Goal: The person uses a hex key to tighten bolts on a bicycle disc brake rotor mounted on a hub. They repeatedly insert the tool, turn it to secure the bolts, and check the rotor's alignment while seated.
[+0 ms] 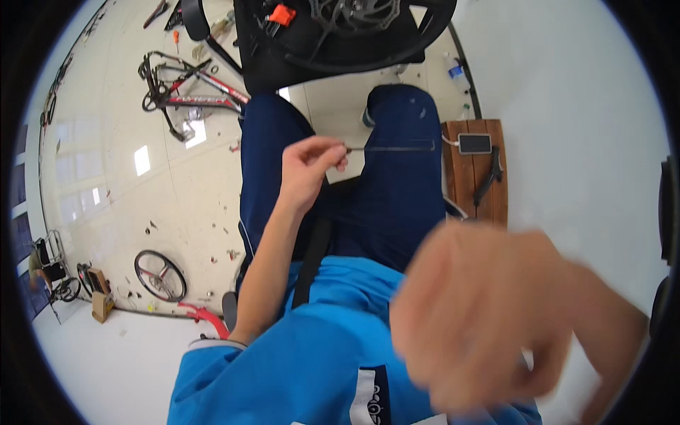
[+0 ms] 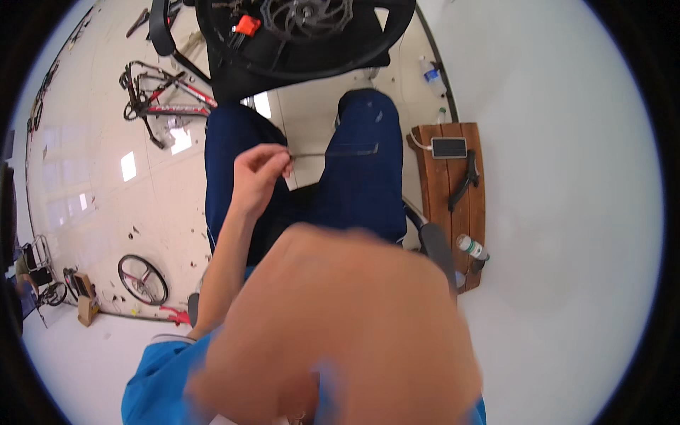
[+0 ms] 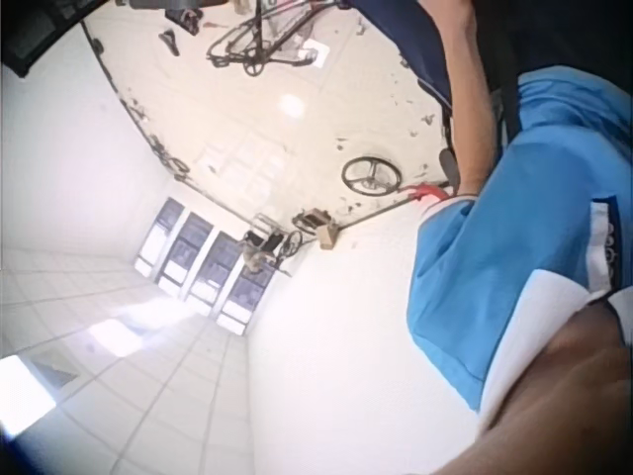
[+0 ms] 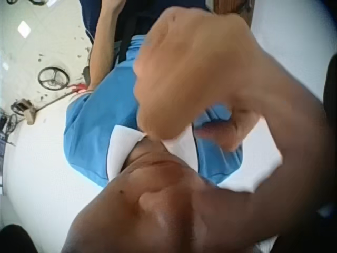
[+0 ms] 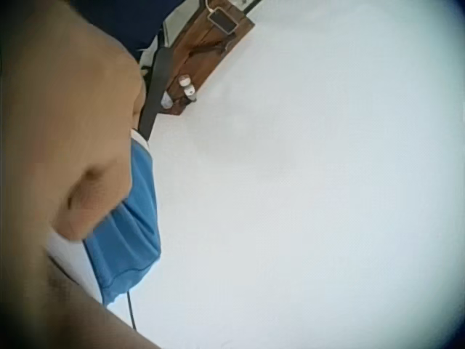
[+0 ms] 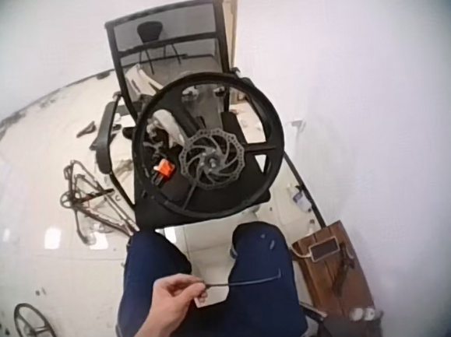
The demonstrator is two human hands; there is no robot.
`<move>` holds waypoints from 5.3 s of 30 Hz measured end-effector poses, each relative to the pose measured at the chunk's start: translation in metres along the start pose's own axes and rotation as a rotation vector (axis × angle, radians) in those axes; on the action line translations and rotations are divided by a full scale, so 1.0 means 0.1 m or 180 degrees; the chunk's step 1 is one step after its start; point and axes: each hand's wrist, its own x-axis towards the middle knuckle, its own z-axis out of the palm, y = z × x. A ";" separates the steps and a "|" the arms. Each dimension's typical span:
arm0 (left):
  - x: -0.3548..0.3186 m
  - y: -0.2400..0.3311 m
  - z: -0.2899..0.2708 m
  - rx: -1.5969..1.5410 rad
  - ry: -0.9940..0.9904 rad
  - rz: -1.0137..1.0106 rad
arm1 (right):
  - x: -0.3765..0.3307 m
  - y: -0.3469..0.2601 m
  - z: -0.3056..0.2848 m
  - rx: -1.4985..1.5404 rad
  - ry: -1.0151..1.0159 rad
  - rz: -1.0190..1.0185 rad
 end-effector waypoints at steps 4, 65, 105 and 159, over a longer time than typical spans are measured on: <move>0.04 0.02 0.06 -0.0254 -0.0174 0.0087 | -0.10 0.19 -0.59 0.0652 0.0894 -0.0104; 2.23 0.29 0.77 -0.2420 -0.0520 -0.0783 | 0.47 0.63 -2.10 -0.1567 0.3897 0.1315; 2.20 0.38 0.65 -0.2274 -0.0678 -0.1051 | 0.33 0.71 -1.82 -0.2524 0.3912 0.0596; 2.16 0.33 0.60 -0.2325 -0.0659 -0.1282 | 0.32 0.48 -1.81 -0.2883 0.3478 0.0706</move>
